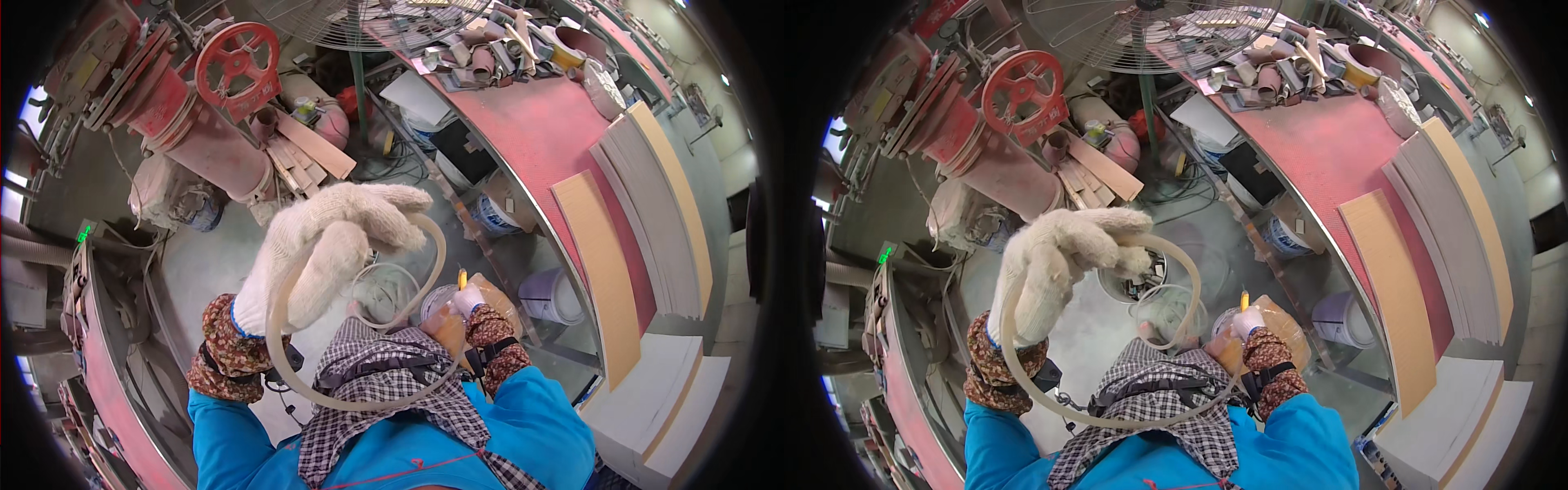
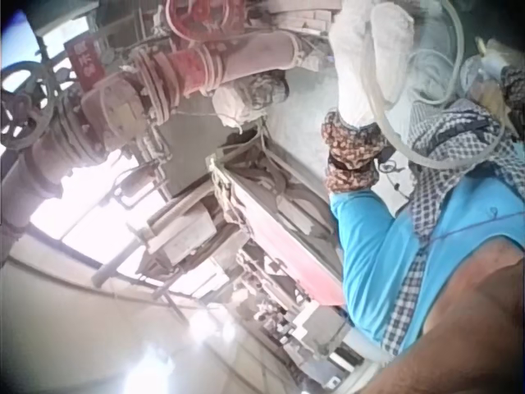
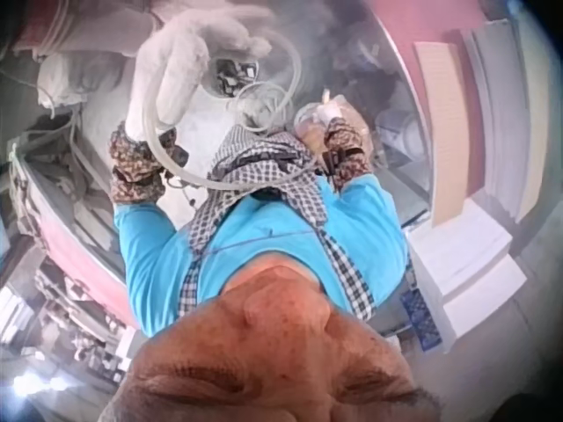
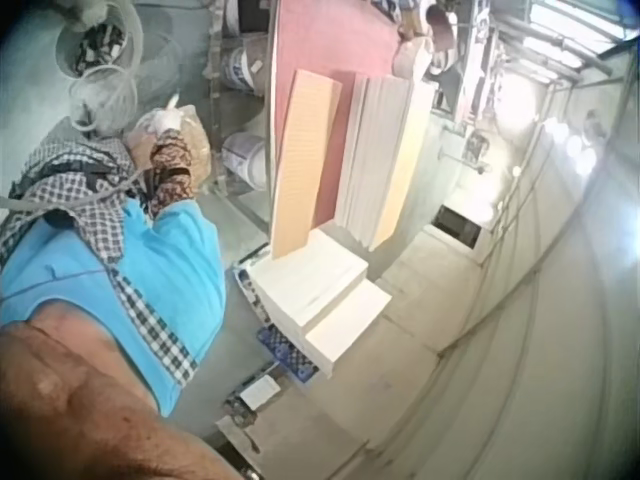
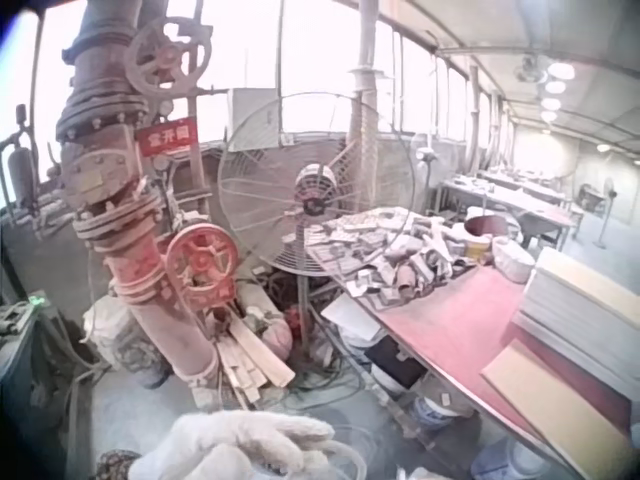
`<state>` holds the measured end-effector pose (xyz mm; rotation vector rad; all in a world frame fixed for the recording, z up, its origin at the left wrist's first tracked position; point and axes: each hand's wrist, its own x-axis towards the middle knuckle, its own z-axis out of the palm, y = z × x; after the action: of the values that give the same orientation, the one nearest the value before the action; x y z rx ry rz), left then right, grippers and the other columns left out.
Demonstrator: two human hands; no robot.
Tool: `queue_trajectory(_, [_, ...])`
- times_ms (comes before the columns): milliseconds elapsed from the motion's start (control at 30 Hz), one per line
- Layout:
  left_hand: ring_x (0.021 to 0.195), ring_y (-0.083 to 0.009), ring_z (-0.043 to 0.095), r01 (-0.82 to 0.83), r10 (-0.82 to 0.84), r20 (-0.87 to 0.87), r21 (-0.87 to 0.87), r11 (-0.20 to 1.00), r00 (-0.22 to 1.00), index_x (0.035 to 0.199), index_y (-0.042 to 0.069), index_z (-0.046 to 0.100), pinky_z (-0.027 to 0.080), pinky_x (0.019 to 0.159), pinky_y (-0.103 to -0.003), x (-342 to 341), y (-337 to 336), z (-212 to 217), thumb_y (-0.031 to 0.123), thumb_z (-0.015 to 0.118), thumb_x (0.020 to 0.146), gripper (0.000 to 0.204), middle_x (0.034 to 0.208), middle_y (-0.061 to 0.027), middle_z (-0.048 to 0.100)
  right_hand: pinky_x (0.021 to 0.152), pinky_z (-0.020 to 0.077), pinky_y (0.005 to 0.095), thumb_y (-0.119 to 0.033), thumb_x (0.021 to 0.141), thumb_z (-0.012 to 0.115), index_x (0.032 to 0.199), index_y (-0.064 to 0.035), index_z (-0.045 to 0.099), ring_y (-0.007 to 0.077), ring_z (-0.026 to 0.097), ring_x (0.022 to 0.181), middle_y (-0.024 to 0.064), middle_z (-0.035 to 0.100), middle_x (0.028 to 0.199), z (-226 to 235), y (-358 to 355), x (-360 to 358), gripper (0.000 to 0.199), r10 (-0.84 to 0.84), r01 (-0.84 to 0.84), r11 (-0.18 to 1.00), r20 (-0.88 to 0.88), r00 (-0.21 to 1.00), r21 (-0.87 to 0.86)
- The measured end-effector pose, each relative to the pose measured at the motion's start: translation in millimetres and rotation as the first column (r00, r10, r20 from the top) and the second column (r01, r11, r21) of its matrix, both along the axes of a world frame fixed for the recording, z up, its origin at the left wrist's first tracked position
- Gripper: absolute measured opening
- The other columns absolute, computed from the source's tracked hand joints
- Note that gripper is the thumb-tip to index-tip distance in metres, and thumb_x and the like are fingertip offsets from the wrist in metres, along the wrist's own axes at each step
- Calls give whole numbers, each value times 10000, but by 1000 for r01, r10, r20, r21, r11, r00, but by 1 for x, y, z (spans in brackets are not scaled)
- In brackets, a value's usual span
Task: The person is moving a pallet of wood with a pallet jack.
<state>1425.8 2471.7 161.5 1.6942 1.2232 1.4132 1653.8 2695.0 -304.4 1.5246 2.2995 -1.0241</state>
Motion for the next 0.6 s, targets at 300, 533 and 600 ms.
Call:
queue_trajectory(300, [1120, -338, 671, 24, -55, 94, 308, 951, 994, 1104, -71, 647, 540, 978, -452, -23, 4, 0, 452, 501, 1083, 544, 1362, -292, 586, 661, 604, 391, -137, 863, 650, 1038, 97, 674, 323, 758, 770, 228, 744, 873, 64, -29, -6, 293, -474, 393, 856, -204, 857, -337])
queue_trajectory(533, [1055, -164, 673, -153, 146, -108, -57, 987, 983, 1245, -50, 622, 530, 921, -299, -85, 73, -97, 369, 453, 1113, 471, 1237, -138, 674, 555, 562, 365, -108, 895, 546, 1128, 49, 582, 238, 717, 627, 166, 713, 787, 20, -16, 27, 284, -588, 603, 789, -434, 683, -120])
queue_trajectory(600, [1000, -161, 653, -150, 138, -108, -110, 983, 985, 1213, -45, 639, 527, 913, -294, -97, 81, -144, 306, 472, 1111, 402, 1189, -118, 672, 622, 567, 421, -160, 920, 557, 1094, 39, 580, 307, 720, 692, 207, 700, 823, 21, -11, 32, 266, -530, 631, 771, -464, 709, 83])
